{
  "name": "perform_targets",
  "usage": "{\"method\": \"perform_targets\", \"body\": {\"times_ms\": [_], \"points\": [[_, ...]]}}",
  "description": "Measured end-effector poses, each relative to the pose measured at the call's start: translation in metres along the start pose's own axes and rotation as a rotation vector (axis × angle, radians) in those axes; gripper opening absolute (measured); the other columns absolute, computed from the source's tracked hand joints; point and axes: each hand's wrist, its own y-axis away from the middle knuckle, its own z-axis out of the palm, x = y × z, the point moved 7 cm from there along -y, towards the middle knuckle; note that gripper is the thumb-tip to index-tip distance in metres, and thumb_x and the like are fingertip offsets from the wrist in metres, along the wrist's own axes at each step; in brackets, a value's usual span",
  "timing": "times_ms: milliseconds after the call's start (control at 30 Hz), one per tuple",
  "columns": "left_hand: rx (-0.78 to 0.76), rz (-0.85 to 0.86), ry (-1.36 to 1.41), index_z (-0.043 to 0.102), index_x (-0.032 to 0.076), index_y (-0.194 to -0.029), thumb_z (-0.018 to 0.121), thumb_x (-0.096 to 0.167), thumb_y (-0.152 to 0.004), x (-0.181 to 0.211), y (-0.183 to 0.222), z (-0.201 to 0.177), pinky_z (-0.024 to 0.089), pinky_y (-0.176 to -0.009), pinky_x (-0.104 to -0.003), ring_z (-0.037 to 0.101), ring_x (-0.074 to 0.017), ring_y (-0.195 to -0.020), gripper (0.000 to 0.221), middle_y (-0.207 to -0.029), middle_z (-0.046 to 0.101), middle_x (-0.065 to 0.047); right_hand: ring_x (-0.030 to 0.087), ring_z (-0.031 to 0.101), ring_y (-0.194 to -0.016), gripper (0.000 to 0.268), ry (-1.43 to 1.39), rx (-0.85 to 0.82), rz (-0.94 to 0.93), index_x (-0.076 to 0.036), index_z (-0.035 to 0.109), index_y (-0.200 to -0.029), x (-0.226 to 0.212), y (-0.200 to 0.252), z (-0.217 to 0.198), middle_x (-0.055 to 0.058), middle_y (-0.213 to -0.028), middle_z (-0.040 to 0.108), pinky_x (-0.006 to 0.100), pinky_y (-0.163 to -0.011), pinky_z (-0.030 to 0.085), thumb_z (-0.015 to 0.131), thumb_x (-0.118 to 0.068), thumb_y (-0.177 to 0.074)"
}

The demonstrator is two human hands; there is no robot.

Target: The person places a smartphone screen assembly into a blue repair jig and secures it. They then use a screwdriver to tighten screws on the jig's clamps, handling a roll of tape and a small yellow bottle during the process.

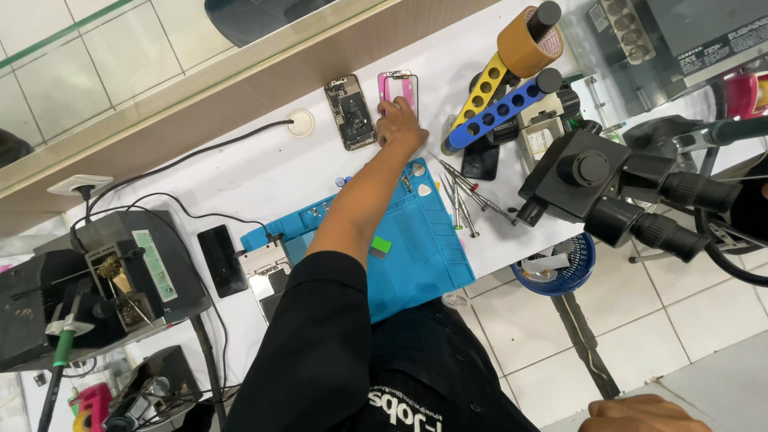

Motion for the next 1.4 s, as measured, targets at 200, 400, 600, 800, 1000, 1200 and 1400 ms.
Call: {"method": "perform_targets", "body": {"times_ms": [200, 400, 600, 800, 1000, 1200, 1400], "points": [[-0.058, 0.108, 0.062, 0.014, 0.013, -0.156, 0.072, 0.07, -0.083, -0.002, 0.031, -0.037, 0.063, -0.063, -0.048, 0.058, -0.033, -0.114, 0.11, -0.128, 0.052, -0.017, -0.006, 0.069, -0.073, 0.016, 0.45, -0.312, -0.05, -0.049, 0.075, -0.104, 0.001, -0.025, 0.016, -0.026, -0.085, 0.064, 0.022, -0.069, 0.057, 0.072, -0.036, -0.095], [0.083, 0.43, 0.023, 0.01, 0.0, -0.158, 0.083, 0.067, -0.079, -0.039, 0.033, -0.078, 0.058, -0.077, -0.046, 0.071, -0.0343, -0.094, 0.126, -0.108, 0.072, -0.016, -0.01, 0.072, -0.102, 0.027, 0.513, -0.426, 0.087, -0.062, 0.074, -0.108, 0.016, -0.042, 0.01, -0.037, -0.102, 0.069, 0.016, -0.087, 0.058, 0.076, -0.043, -0.088], [0.209, 0.431, -0.068, 0.025, 0.008, -0.148, 0.084, 0.039, -0.075, -0.14, 0.016, -0.08, 0.055, -0.078, -0.056, 0.054, -0.0459, -0.109, 0.098, -0.119, 0.058, -0.026, -0.016, 0.073, -0.096, 0.039, 0.467, -0.456, 0.271, -0.057, 0.073, -0.105, -0.051, -0.043, -0.015, -0.037, -0.104, 0.074, 0.013, -0.092, 0.056, 0.062, -0.089, -0.087], [0.235, 0.411, -0.153, 0.03, 0.012, -0.143, 0.083, 0.047, -0.08, -0.172, 0.004, -0.052, 0.059, -0.065, -0.054, 0.058, -0.04, -0.108, 0.09, -0.116, 0.061, -0.02, -0.016, 0.077, -0.096, 0.069, 0.422, -0.384, 0.235, -0.054, 0.076, -0.105, -0.07, -0.043, -0.026, -0.037, -0.105, 0.078, 0.016, -0.095, 0.058, 0.026, -0.091, -0.075], [0.287, 0.462, -0.166, 0.03, 0.01, -0.145, 0.083, 0.048, -0.08, -0.171, -0.001, -0.045, 0.058, -0.065, -0.055, 0.059, -0.0394, -0.109, 0.092, -0.116, 0.061, -0.019, 0.001, 0.088, -0.066, 0.049, 0.197, 0.436, 0.041, -0.041, 0.088, -0.078, -0.117, -0.01, -0.047, -0.024, -0.067, 0.092, 0.023, -0.078, 0.067, 0.046, -0.063, -0.088], [0.264, 0.483, -0.167, 0.031, 0.011, -0.145, 0.081, 0.049, -0.083, -0.172, -0.004, -0.038, 0.058, -0.066, -0.055, 0.057, -0.0392, -0.114, 0.088, -0.122, 0.059, -0.018, 0.005, 0.085, -0.062, 0.041, 0.089, 0.735, -0.344, -0.023, 0.08, -0.082, -0.176, -0.004, -0.059, -0.012, -0.071, 0.085, 0.02, -0.063, 0.068, 0.049, -0.047, -0.095], [0.241, 0.485, -0.152, 0.036, 0.014, -0.145, 0.082, 0.06, -0.076, -0.167, 0.001, -0.048, 0.05, -0.087, -0.06, 0.053, -0.0415, -0.119, 0.095, -0.134, 0.053, -0.019, 0.008, 0.079, -0.052, 0.042, -0.008, 0.872, -0.434, -0.014, 0.076, -0.073, -0.214, -0.001, -0.065, -0.004, -0.063, 0.077, 0.019, -0.049, 0.062, 0.05, -0.04, -0.094]]}}
